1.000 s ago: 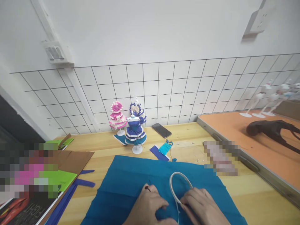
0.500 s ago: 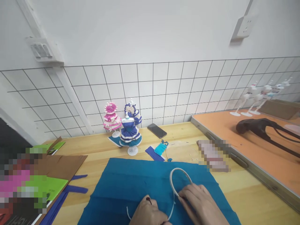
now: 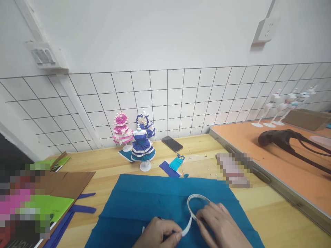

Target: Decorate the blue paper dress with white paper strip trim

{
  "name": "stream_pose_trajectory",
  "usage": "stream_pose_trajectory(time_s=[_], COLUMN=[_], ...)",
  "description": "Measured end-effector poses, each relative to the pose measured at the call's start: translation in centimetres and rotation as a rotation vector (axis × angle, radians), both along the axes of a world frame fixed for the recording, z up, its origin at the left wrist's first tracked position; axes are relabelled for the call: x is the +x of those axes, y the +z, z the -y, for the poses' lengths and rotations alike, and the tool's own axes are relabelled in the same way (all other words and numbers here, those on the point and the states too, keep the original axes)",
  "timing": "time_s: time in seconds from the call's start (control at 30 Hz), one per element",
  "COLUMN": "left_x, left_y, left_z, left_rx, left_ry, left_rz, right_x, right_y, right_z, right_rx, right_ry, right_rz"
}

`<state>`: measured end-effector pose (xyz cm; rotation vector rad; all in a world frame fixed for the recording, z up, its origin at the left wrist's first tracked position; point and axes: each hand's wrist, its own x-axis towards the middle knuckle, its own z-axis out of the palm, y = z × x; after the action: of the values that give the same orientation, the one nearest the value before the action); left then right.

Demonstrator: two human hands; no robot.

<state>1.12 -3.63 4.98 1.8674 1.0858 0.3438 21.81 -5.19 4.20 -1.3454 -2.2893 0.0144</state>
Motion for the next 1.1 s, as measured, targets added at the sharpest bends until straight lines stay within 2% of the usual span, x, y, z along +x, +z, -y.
stream_pose_trajectory(time_s=[0.2, 0.37, 0.53, 0.77, 0.83, 1.0, 1.1], left_x=[-0.5, -0.5, -0.4, -0.9, -1.0, -0.4, 0.2], left_y=[-0.8, -1.0, -0.5, -1.5, -1.6, -2.0, -2.1], left_z=[-0.6, -0.8, -0.8, -0.9, -1.0, -0.9, -0.6], left_rx=[0.171, 0.159, 0.182, 0.295, 0.271, 0.09, 0.038], left_ry=[0.047, 0.026, -0.116, -0.067, -0.057, -0.018, 0.04], left_rz=[0.052, -0.05, -0.096, -0.135, -0.13, -0.009, 0.013], right_x=[-0.7, -1.5, -1.7, -1.4, -1.2, -0.7, -0.6], right_y=[0.0, -0.1, 0.1, -0.1, -0.2, -0.7, -0.7], right_z=[0.0, -0.1, -0.5, -1.3, -1.3, -1.4, -1.5], right_rx=[0.073, 0.106, 0.114, 0.118, 0.08, -0.022, -0.073], right_ry=[0.043, 0.057, 0.046, 0.079, 0.104, 0.181, 0.174], right_rz=[0.007, 0.029, 0.046, 0.052, 0.065, 0.106, 0.114])
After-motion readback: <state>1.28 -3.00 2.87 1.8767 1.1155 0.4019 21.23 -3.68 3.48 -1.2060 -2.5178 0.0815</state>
